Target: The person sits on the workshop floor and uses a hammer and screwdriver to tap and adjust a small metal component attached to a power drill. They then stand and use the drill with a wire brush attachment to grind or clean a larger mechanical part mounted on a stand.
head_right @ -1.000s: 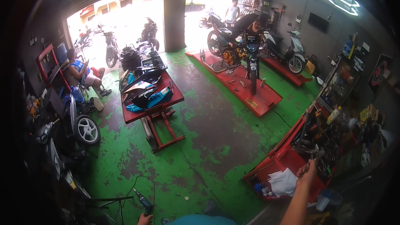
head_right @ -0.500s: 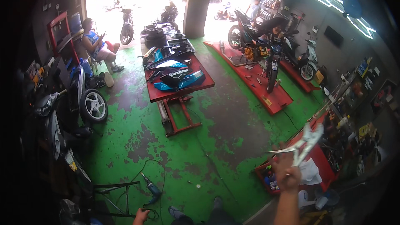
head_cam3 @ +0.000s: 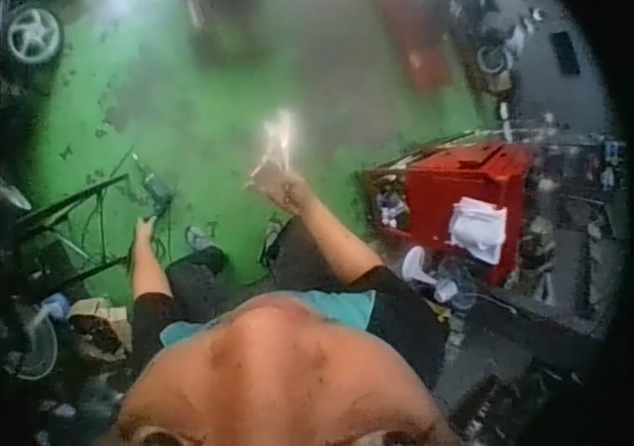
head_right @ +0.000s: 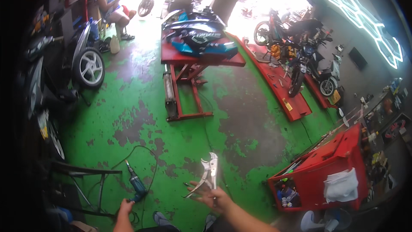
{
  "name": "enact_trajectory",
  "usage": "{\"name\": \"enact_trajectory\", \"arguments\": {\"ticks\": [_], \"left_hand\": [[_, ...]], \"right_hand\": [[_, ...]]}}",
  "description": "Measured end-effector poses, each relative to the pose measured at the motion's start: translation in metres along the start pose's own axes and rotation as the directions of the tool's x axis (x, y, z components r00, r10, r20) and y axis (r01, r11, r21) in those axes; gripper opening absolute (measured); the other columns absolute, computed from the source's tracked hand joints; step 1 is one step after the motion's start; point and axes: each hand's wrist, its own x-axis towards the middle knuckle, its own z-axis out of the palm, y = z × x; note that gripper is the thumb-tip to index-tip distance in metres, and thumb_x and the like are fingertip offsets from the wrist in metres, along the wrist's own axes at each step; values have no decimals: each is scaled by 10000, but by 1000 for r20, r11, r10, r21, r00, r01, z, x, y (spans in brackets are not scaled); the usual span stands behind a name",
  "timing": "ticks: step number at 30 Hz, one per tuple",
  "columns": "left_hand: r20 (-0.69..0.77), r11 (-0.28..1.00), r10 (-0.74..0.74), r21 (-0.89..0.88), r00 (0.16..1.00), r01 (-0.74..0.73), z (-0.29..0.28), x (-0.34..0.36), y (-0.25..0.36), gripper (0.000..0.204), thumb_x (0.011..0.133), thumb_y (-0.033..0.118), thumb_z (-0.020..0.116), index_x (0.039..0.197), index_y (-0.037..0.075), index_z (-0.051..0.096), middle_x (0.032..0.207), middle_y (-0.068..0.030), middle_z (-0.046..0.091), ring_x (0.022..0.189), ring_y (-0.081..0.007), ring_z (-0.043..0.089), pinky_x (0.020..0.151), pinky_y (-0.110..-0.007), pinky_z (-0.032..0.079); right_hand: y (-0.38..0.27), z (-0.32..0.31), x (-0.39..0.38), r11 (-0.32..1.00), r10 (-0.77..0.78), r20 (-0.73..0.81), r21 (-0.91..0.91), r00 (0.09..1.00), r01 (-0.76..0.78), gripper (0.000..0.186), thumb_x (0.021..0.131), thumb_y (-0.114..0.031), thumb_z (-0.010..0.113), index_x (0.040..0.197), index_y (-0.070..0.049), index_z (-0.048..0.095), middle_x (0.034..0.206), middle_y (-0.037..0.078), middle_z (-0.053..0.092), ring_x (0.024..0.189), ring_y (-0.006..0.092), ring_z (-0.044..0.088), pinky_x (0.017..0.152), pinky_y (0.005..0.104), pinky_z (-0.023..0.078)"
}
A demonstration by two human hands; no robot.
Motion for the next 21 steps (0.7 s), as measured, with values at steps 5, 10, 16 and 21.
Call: {"name": "enact_trajectory", "arguments": {"ticks": [5,10,16,21], "left_hand": [[-194,995,44,101,980,-25,52,96,-21,919,770,539,806,1423,-47,533,1390,-304,597,1282,-436,594,1069,-486,483],[-312,905,-285,225,907,361,122,118,-11,1059,729,620,820,1516,33,421,1598,-179,415,1475,-343,397,1196,-541,347],[-473,933,-194,183,859,311,151,154,12,1249,685,666,846,1615,84,248,1621,-175,374,1479,-337,395,1204,-583,304],[-410,913,-286,159,866,377,152,201,39,1372,632,678,882,1636,108,141,1571,-215,435,1395,-403,495,1135,-601,404]], "right_hand": [[92,-75,71,993,66,108,-104,992,-55,960,696,-28,622,1597,-101,300,1632,209,354,1507,382,356,1180,600,352],[172,-133,112,989,21,114,-150,993,-4,1084,637,-6,596,1636,-173,208,1605,231,370,1122,288,571,964,421,495],[207,-158,122,984,24,87,-177,996,-8,1175,609,20,568,1663,-280,144,1567,237,418,1050,344,700,980,476,546],[189,-168,105,955,-168,92,-231,982,185,1151,655,50,567,1661,-262,102,1531,255,454,1283,440,610,1103,538,486]]}}
